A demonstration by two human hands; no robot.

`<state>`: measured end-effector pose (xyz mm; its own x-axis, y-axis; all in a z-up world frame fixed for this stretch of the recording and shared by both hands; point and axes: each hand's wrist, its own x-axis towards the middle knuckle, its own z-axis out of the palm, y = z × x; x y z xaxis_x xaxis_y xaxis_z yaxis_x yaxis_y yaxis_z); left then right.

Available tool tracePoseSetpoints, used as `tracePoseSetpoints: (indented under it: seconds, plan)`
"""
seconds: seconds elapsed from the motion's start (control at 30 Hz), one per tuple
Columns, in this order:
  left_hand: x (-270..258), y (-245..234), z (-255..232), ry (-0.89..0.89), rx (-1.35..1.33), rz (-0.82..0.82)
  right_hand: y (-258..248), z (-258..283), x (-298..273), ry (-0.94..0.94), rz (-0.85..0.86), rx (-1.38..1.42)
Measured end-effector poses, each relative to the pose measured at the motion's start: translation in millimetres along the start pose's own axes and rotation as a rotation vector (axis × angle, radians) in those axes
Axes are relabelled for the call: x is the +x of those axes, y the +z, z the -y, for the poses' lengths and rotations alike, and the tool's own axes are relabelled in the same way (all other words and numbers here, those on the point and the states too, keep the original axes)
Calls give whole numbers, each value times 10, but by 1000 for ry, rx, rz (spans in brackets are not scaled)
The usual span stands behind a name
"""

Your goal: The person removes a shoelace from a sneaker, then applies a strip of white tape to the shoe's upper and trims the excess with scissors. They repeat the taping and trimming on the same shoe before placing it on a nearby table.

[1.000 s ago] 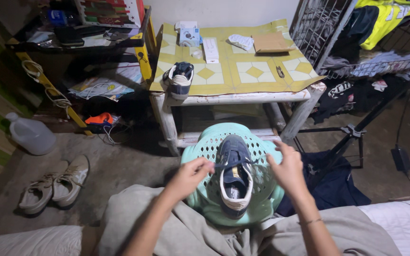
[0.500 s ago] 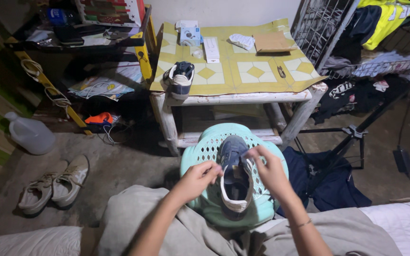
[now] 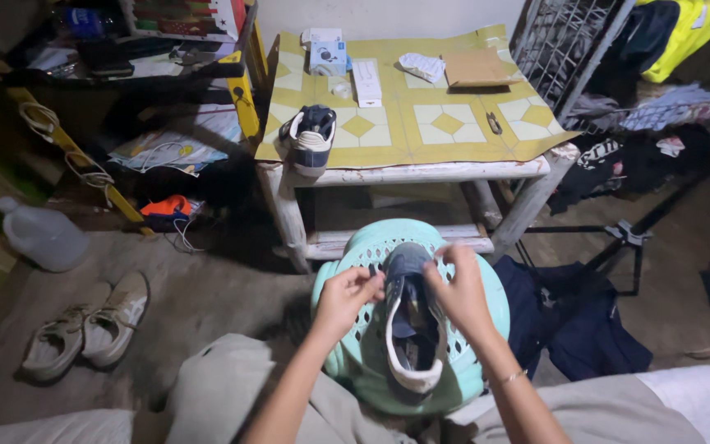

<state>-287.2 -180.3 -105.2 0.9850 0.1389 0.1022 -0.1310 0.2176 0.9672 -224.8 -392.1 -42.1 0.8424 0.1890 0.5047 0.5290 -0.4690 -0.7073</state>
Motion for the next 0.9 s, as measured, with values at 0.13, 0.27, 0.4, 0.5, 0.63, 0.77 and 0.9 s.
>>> tracePoseSetpoints:
  seconds: [0.13, 0.27, 0.4, 0.5, 0.63, 0.77, 0.9]
  plan:
    - [330, 50, 304, 76, -11, -102, 169, -91, -150, 101, 169, -179]
    - [520, 105, 479, 103, 82, -75, 221, -157, -66, 134, 233, -164]
    - [565, 76, 490, 81, 212, -88, 282, -230, 43, 305, 278, -96]
    - [541, 66, 423, 39, 247, -74, 326, -273, 29, 314, 224, -43]
    - [457, 137, 248, 111, 327, -96, 362, -254, -24, 367, 187, -31]
    - [385, 222, -16, 227, 528, -115, 353, -181, -105, 358, 123, 18]
    - [359, 280, -314, 311, 816, -44, 365, -136, -106, 324, 75, 16]
